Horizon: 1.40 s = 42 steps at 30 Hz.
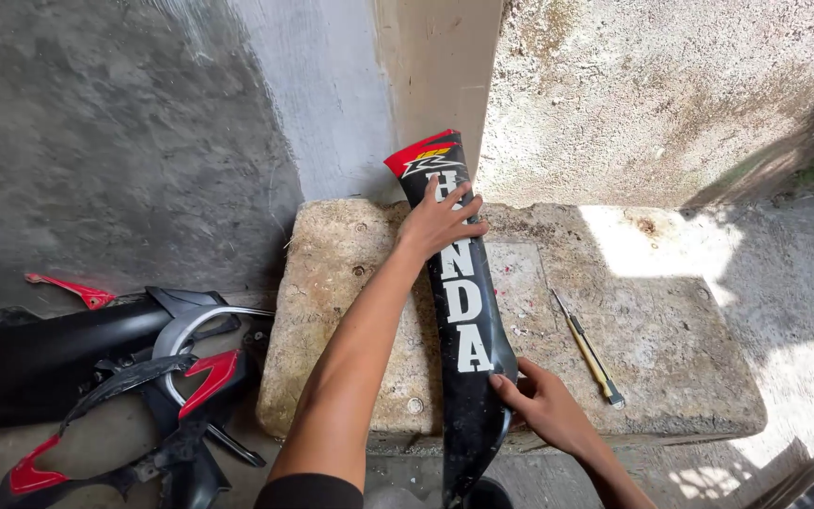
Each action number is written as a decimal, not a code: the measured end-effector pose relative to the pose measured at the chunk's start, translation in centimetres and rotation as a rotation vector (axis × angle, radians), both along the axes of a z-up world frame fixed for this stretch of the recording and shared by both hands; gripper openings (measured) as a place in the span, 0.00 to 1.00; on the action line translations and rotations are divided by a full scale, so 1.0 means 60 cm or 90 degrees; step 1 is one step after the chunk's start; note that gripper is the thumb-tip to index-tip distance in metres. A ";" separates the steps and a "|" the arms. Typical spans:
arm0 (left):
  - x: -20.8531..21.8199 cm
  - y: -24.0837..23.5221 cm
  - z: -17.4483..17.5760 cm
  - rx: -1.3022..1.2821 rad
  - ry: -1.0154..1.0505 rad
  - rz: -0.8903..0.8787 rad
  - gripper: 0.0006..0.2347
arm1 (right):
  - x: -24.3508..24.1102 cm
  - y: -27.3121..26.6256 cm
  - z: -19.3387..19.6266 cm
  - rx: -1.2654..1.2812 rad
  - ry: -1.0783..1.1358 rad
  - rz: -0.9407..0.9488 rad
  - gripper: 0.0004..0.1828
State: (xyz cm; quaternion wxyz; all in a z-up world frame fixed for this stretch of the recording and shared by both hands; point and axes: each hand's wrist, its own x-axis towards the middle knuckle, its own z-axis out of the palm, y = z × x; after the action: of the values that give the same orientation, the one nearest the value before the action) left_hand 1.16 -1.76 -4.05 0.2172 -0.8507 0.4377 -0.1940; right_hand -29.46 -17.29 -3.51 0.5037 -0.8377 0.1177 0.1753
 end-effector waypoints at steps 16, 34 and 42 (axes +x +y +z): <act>-0.005 0.046 -0.025 0.008 0.052 -0.019 0.38 | 0.007 0.073 0.062 0.004 0.072 -0.008 0.30; -0.044 0.045 -0.020 -0.280 0.234 0.118 0.55 | 0.021 0.079 0.042 -0.044 0.006 0.007 0.26; -0.111 0.026 0.030 -0.627 0.448 0.293 0.22 | 0.026 0.053 0.023 0.211 0.005 -0.002 0.28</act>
State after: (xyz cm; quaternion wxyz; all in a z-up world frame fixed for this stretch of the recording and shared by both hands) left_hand -5.53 -0.22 -2.25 -0.3189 -0.9355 0.1489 -0.0300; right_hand -27.92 -14.08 -2.15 0.6345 -0.7424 0.0904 0.1952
